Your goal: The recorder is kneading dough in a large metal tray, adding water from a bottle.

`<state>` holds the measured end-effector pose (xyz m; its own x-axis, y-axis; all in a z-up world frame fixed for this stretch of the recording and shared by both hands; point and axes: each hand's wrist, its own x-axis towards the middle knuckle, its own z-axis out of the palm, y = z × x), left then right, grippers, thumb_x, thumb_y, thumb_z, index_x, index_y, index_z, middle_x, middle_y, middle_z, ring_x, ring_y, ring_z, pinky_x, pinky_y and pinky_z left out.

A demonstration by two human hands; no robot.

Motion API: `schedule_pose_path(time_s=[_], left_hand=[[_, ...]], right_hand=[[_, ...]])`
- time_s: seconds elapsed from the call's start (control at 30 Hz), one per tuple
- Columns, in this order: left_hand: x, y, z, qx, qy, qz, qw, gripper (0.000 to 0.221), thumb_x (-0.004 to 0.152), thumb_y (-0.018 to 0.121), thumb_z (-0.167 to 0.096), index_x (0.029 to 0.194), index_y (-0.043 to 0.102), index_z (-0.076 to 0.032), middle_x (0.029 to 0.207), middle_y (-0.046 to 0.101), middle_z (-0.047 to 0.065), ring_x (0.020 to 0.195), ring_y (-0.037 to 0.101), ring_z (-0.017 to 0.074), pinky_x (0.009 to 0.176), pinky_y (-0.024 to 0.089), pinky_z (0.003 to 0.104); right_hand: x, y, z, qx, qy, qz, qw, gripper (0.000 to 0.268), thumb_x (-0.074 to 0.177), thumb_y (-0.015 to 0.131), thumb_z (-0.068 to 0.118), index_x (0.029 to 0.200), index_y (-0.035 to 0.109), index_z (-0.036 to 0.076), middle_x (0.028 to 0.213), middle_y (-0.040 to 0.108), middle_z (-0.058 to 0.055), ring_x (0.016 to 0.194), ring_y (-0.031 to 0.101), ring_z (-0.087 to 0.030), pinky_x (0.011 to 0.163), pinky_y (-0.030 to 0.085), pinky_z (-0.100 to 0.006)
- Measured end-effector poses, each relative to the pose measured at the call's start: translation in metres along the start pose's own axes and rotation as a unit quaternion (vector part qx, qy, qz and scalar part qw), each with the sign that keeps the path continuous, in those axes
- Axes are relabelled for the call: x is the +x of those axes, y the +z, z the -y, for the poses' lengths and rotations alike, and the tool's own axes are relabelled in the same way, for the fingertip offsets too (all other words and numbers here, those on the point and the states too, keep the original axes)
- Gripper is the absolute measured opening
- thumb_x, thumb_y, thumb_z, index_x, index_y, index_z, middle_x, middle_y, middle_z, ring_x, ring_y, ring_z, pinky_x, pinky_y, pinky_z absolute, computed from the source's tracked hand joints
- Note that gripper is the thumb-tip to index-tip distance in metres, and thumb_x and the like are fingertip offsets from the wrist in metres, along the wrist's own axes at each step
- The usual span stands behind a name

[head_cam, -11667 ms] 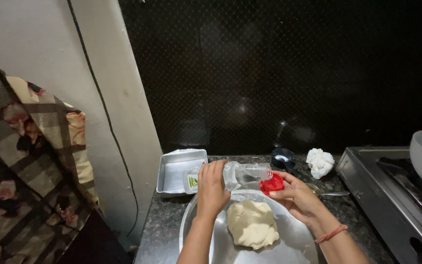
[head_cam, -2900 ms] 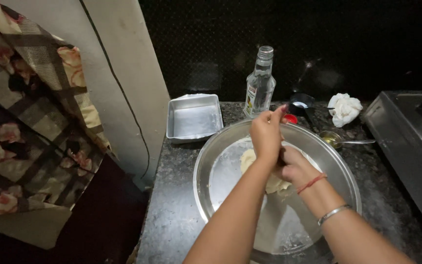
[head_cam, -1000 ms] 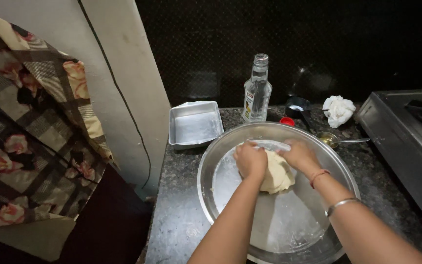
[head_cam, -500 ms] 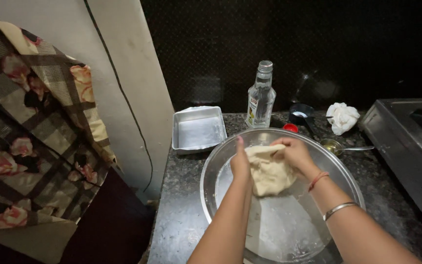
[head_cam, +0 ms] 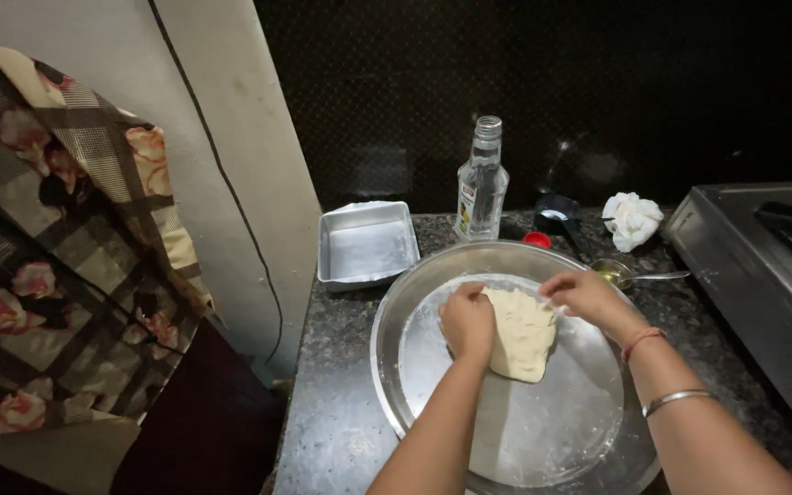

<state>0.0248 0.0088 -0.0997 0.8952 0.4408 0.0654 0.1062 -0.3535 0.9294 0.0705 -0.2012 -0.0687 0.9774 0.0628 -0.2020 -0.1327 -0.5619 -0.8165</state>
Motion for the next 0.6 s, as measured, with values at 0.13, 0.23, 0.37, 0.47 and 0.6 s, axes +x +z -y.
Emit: schedule_pose_path(time_s=[0.13, 0.23, 0.37, 0.47, 0.6], left_hand=[[-0.034, -0.016, -0.023, 0.106, 0.013, 0.042, 0.993, 0.046, 0.085, 0.07, -0.029, 0.128, 0.066, -0.012, 0.132, 0.065, 0.011, 0.128, 0.052, 0.0326, 0.109, 0.04, 0.045], [-0.037, 0.008, 0.006, 0.157, 0.033, 0.095, 0.982, 0.077, 0.083, 0.076, -0.04, 0.144, 0.045, -0.004, 0.149, 0.045, 0.016, 0.141, 0.036, 0.0361, 0.116, 0.031, 0.046], [-0.021, 0.071, 0.086, 0.163, 0.112, 0.052, 0.979, 0.087, 0.091, 0.071, -0.046, 0.155, 0.037, 0.001, 0.161, 0.037, 0.023, 0.148, 0.031, 0.0421, 0.119, 0.028, 0.049], [-0.021, 0.059, 0.079, 0.176, 0.138, 0.071, 0.972, 0.098, 0.09, 0.069, -0.056, 0.16, 0.031, 0.001, 0.167, 0.029, 0.023, 0.153, 0.024, 0.0431, 0.123, 0.02, 0.05], [-0.058, -0.024, -0.019, 0.281, 0.115, 0.221, 0.927, 0.145, 0.062, 0.077, -0.078, 0.159, 0.008, 0.006, 0.169, 0.003, 0.022, 0.157, -0.003, 0.0379, 0.124, -0.003, 0.05]], right_hand=[[0.029, 0.012, -0.031, 0.004, 0.06, -0.048, 0.997, 0.031, 0.086, 0.068, 0.016, 0.115, 0.078, 0.008, 0.115, 0.076, -0.009, 0.105, 0.068, -0.021, 0.086, 0.057, -0.04], [0.078, 0.043, -0.089, -0.16, -0.088, -0.052, 0.982, 0.049, 0.087, 0.072, 0.03, 0.132, 0.068, 0.011, 0.129, 0.072, -0.015, 0.115, 0.07, -0.029, 0.099, 0.052, -0.036], [0.06, 0.073, -0.085, -0.205, -0.119, -0.04, 0.971, 0.064, 0.091, 0.069, 0.04, 0.147, 0.053, 0.016, 0.137, 0.063, -0.019, 0.126, 0.06, -0.035, 0.104, 0.047, -0.039], [0.042, 0.072, -0.066, -0.117, -0.042, -0.036, 0.992, 0.066, 0.088, 0.067, 0.038, 0.15, 0.054, 0.018, 0.132, 0.07, -0.02, 0.118, 0.068, -0.037, 0.101, 0.053, -0.041], [0.043, 0.068, -0.057, 0.132, 0.023, 0.034, 0.99, 0.069, 0.087, 0.071, 0.038, 0.147, 0.052, 0.013, 0.137, 0.07, -0.017, 0.12, 0.068, -0.03, 0.1, 0.052, -0.042]])
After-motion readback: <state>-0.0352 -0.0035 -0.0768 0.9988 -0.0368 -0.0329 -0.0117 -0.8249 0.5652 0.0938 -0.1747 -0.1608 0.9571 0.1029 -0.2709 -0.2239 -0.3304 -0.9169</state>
